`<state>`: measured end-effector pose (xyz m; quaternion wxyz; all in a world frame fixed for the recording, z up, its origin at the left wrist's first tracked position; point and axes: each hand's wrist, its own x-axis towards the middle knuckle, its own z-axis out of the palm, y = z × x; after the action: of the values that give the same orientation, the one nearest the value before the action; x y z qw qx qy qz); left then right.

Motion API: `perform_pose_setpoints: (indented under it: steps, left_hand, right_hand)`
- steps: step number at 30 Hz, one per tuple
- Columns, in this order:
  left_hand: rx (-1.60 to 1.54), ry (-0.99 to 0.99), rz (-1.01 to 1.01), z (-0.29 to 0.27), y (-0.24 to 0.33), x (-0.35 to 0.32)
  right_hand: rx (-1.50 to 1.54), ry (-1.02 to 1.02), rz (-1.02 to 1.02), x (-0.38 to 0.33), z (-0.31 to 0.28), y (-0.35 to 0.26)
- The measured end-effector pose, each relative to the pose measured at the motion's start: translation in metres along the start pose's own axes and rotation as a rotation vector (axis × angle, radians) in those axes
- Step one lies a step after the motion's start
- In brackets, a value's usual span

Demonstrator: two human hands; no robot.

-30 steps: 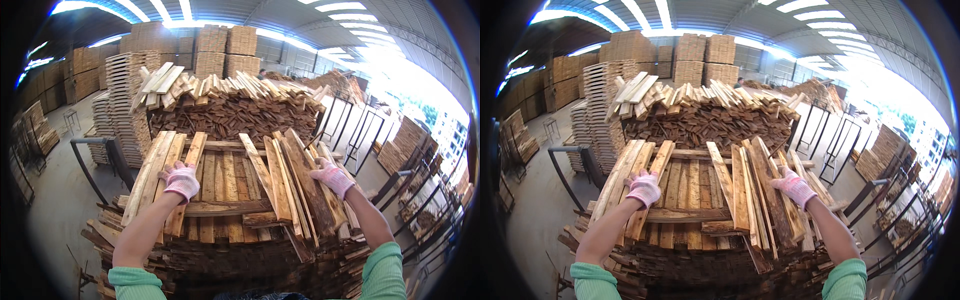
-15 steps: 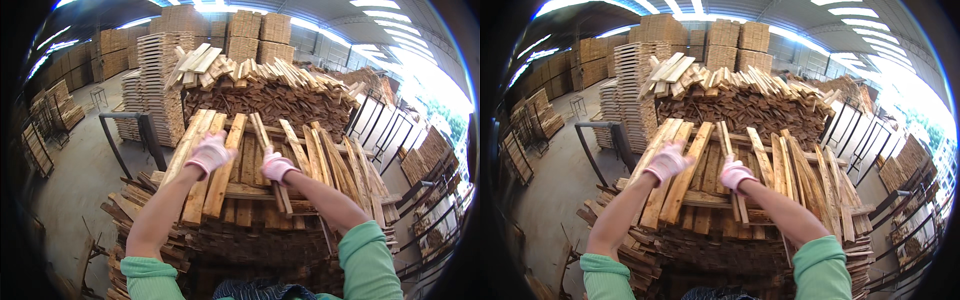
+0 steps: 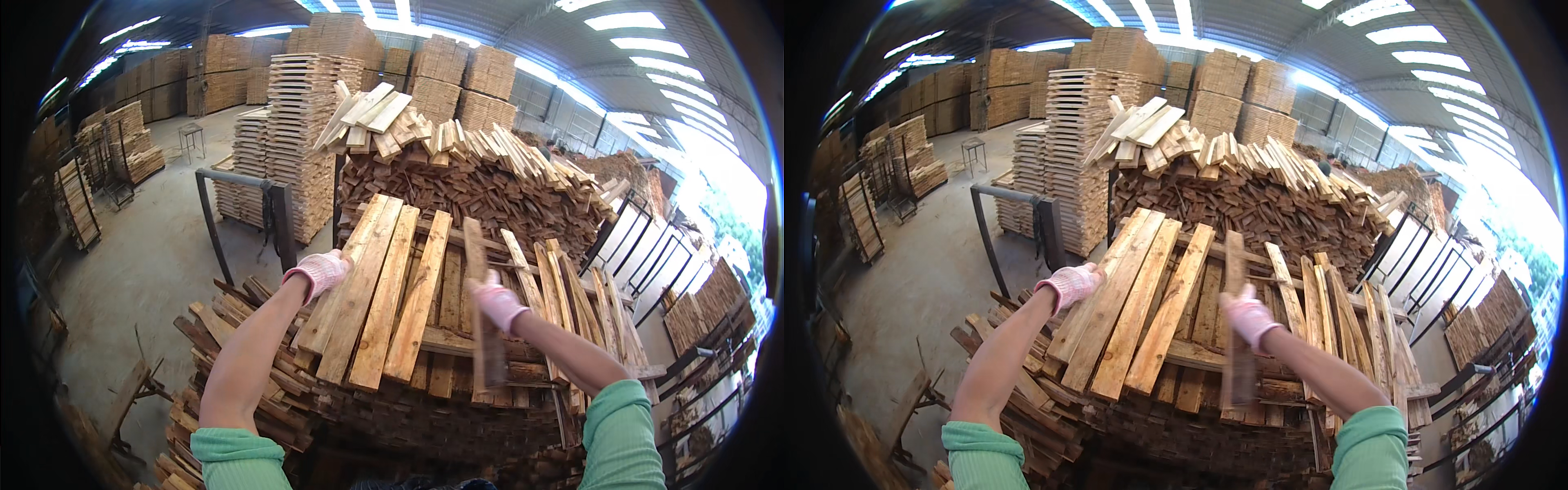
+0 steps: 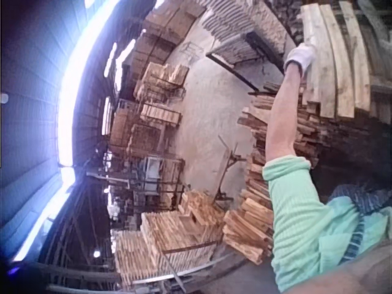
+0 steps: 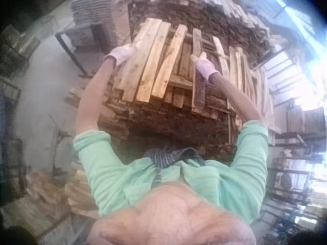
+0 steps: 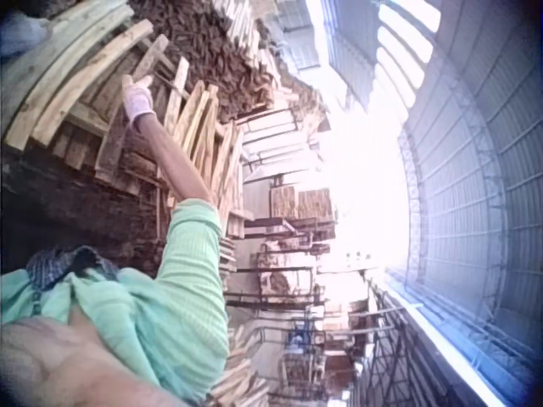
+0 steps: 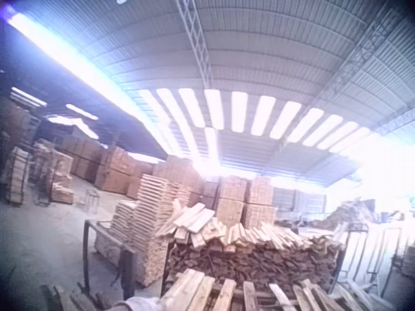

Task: The person picks up wooden planks from one stack and places them onto another stack by hand in an industrial setting.

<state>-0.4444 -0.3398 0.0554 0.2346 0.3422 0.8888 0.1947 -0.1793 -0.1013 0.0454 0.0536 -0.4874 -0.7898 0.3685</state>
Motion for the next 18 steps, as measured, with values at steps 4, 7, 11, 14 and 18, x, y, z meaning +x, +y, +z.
perform_pose_setpoints:
  steps: [4,7,11,14,18]
  left_hand:
    - [0.092,0.097,0.009,0.011,0.013,0.008]
    - [0.185,0.231,-0.005,0.025,0.019,0.011]
    - [0.170,0.172,-0.175,0.004,-0.010,-0.015]
    - [0.371,0.505,0.042,0.034,0.032,-0.016]
    - [0.456,0.820,0.764,0.040,0.049,-0.035]
  right_hand:
    - [-0.565,0.100,-0.561,0.031,0.085,-0.010]
    - [-0.678,0.224,-0.541,0.067,0.125,-0.014]
    - [-0.255,-0.136,-0.489,-0.021,0.071,-0.074]
    - [-0.364,-0.367,-0.396,-0.049,-0.057,-0.043]
    - [-0.693,0.171,-0.105,-0.032,-0.161,0.065]
